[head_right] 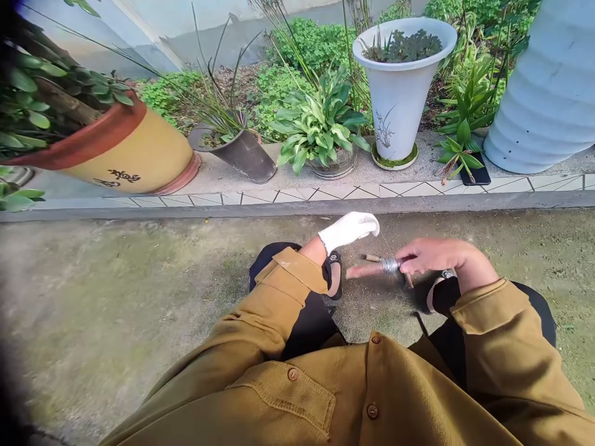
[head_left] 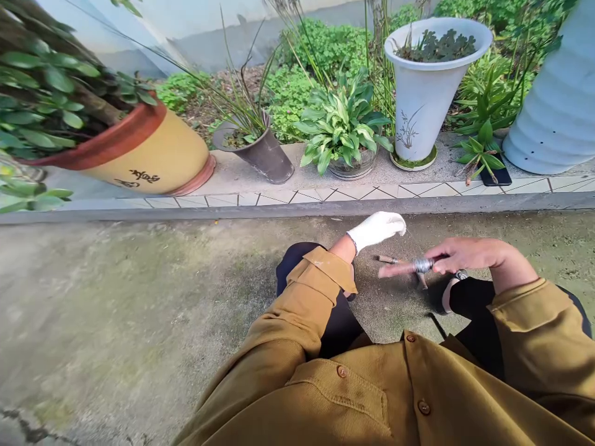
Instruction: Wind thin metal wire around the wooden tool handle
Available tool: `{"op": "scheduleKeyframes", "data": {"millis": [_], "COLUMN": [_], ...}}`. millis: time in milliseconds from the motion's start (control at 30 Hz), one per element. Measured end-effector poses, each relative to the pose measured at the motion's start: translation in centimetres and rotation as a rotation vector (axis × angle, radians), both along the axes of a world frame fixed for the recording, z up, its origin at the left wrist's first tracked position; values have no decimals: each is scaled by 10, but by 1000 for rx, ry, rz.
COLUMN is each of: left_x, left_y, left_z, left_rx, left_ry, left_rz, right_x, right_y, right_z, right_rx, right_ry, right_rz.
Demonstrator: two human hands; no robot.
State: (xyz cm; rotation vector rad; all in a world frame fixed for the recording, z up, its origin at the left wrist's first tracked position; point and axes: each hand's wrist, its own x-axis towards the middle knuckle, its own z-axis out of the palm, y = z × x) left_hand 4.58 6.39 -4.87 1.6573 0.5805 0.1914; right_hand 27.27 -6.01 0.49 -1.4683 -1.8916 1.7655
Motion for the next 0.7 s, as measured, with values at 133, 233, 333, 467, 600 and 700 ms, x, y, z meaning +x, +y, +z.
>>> {"op": "scheduleKeyframes", "data": {"millis": [133, 233, 333, 467, 600, 700], "left_x": [8, 11, 9, 2, -3, -4], "left_y": [-9, -21, -26, -22, -17, -12], "left_z": [-5, 0, 9, 22, 28, 19], "left_rx": [-105, -176, -177, -24, 63, 7], "left_ry": [-7, 7, 4, 11, 25, 39], "left_rz": [14, -127, -168, -145, -105, -89], "right_x": [15, 18, 15, 0, -13, -11], "right_y": [10, 22, 28, 23, 13, 9], "right_z": [4, -14, -30, -31, -13, 1], "right_rx": [211, 317, 328, 158, -35, -96], "right_ry": [80, -169, -677, -839, -367, -34], "right_rz": [-482, -748, -632, -101, 323, 271]}}
